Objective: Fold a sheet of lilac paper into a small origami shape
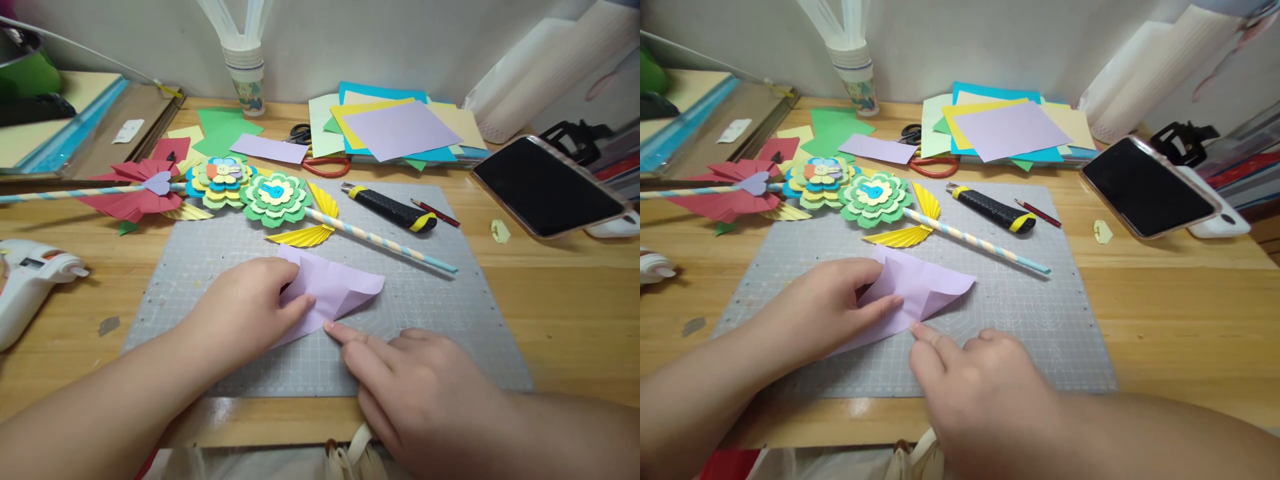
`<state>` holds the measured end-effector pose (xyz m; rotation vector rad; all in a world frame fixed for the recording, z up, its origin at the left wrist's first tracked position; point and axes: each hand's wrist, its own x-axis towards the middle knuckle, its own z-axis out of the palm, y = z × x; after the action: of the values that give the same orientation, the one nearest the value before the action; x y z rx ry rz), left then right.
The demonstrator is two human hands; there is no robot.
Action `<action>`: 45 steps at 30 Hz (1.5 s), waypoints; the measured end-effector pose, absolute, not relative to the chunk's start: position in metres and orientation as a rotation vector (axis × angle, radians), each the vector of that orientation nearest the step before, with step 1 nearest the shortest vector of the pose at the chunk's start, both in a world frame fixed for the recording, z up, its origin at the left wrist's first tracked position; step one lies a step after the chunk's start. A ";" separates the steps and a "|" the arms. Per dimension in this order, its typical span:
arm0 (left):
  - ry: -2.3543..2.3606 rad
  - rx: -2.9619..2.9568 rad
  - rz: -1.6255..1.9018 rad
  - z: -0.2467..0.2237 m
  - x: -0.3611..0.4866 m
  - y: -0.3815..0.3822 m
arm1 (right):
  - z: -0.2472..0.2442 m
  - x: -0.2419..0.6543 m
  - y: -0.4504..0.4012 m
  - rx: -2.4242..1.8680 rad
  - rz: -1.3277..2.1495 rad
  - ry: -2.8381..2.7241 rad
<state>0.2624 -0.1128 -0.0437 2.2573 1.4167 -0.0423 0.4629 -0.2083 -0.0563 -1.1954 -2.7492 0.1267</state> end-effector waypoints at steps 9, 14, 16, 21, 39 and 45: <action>1.422 2.262 -0.053 -0.045 0.263 -0.113 | -0.059 0.459 -0.210 -1.115 0.170 -2.852; 1.422 2.277 -0.069 -0.045 0.263 -0.113 | -0.057 0.455 -0.208 -1.073 0.339 -2.963; 1.425 2.278 -0.075 -0.045 0.263 -0.112 | -0.057 0.456 -0.207 -1.123 0.314 -2.909; 1.418 2.252 -0.070 -0.041 0.262 -0.113 | -0.055 0.460 -0.209 -1.271 0.173 -2.750; 0.715 2.282 0.153 -0.014 0.248 -0.122 | -0.043 0.473 -0.174 -1.303 0.475 -2.397; 0.794 2.535 0.319 -0.011 0.239 -0.114 | -0.040 0.479 -0.176 -1.056 0.380 -2.326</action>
<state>0.2395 -0.1142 -0.0113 2.5355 0.7940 0.3187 0.4786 -0.1762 -0.0399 -1.0561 -2.3257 0.3804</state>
